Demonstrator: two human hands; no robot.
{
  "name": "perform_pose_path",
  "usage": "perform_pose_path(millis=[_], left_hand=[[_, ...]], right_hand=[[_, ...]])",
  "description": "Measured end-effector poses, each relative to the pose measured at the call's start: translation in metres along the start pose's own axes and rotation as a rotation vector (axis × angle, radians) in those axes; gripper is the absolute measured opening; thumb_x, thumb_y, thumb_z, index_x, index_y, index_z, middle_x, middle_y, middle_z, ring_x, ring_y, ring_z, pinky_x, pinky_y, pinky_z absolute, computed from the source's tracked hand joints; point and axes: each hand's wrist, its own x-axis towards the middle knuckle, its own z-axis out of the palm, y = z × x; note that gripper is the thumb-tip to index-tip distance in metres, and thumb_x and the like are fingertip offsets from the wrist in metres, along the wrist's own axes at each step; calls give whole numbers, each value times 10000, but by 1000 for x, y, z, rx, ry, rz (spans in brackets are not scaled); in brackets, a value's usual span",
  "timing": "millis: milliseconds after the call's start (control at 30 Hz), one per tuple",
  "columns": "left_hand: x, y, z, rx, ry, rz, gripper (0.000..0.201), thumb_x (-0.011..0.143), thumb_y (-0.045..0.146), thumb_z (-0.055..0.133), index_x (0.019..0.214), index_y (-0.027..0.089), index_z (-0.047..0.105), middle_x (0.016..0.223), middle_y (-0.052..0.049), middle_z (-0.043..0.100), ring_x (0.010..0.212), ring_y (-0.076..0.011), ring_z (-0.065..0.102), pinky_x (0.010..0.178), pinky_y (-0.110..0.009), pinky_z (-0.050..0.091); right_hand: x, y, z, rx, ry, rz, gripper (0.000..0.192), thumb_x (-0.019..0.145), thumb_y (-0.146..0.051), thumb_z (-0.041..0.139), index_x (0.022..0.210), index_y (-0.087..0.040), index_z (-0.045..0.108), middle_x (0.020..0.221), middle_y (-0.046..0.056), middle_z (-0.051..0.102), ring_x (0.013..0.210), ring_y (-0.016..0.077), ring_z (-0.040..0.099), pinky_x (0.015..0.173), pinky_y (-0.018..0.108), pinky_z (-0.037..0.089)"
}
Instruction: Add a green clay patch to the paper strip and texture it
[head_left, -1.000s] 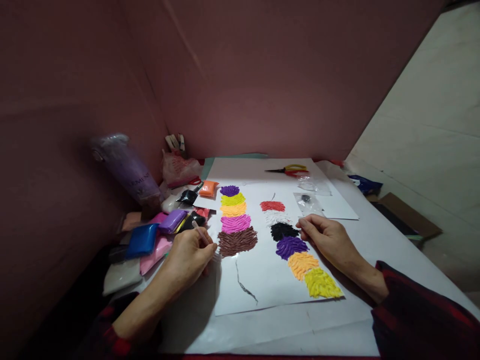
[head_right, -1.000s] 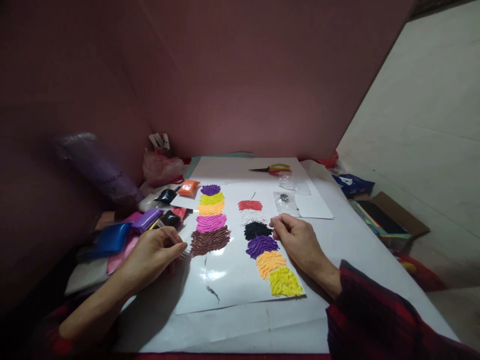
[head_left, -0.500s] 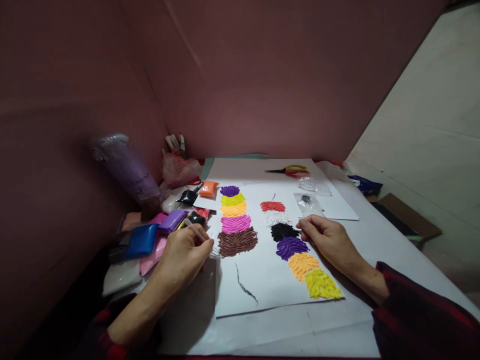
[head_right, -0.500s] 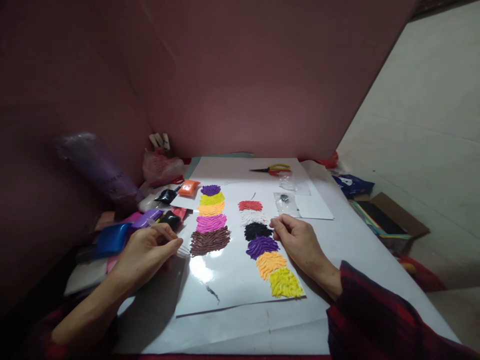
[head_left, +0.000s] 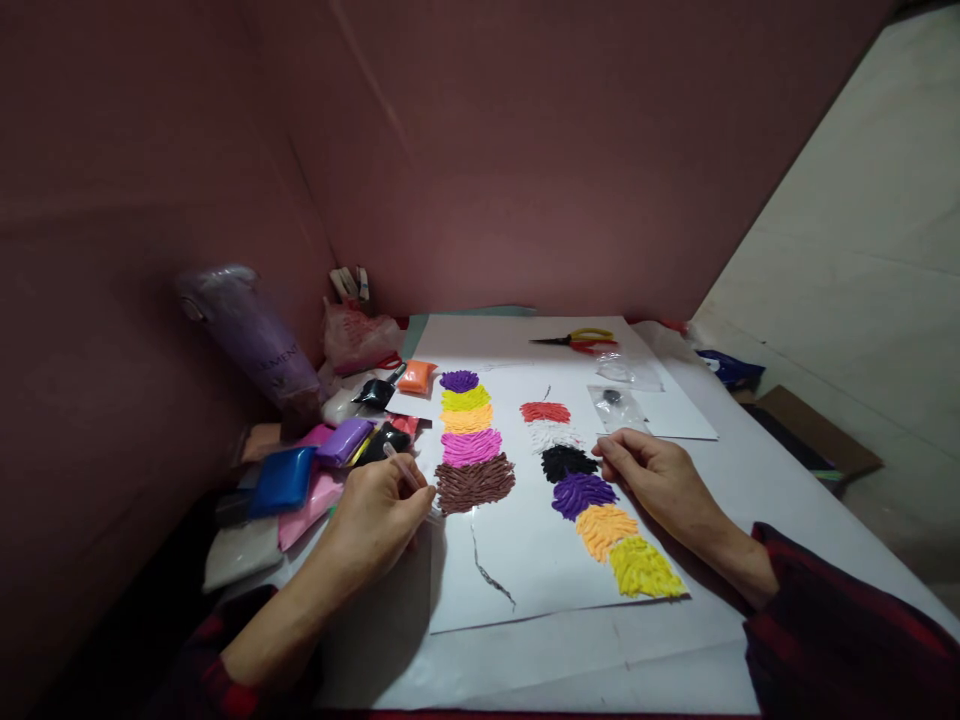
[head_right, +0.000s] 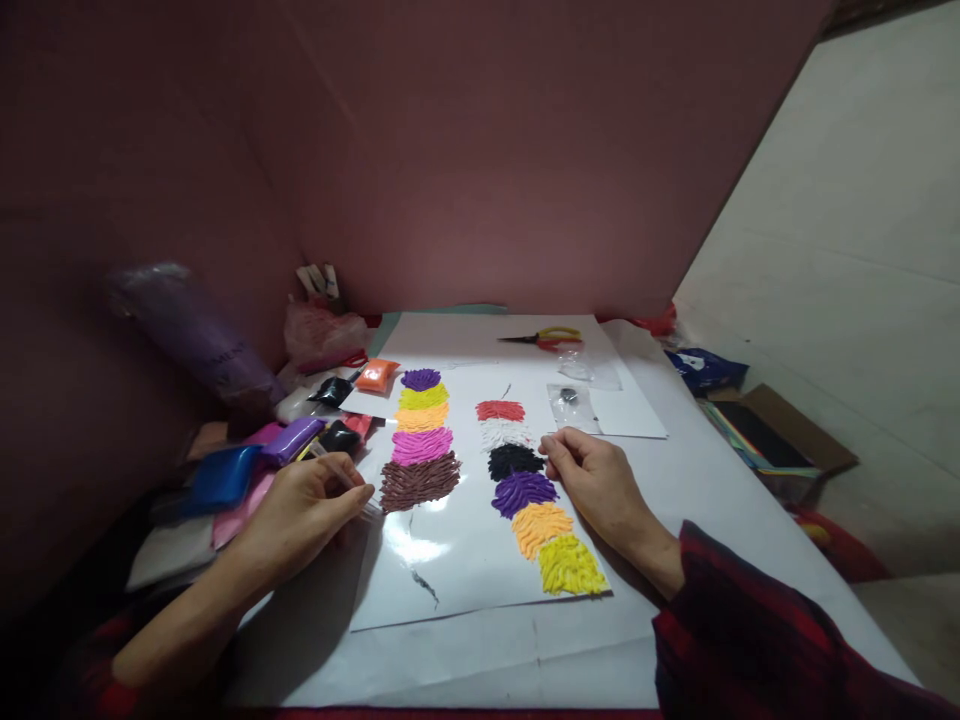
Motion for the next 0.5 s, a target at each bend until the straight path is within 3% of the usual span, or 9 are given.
perform_pose_path(millis=[500], left_hand=[[-1, 2, -5, 117, 105, 93, 195, 709, 238, 512, 524, 183, 543, 533, 10, 535, 447, -112, 491, 412, -220, 338]], right_hand=[[-1, -1, 0, 14, 0, -8, 325, 882, -421, 493, 706, -184, 629, 584, 22, 634, 569, 177, 573, 579, 303, 429]])
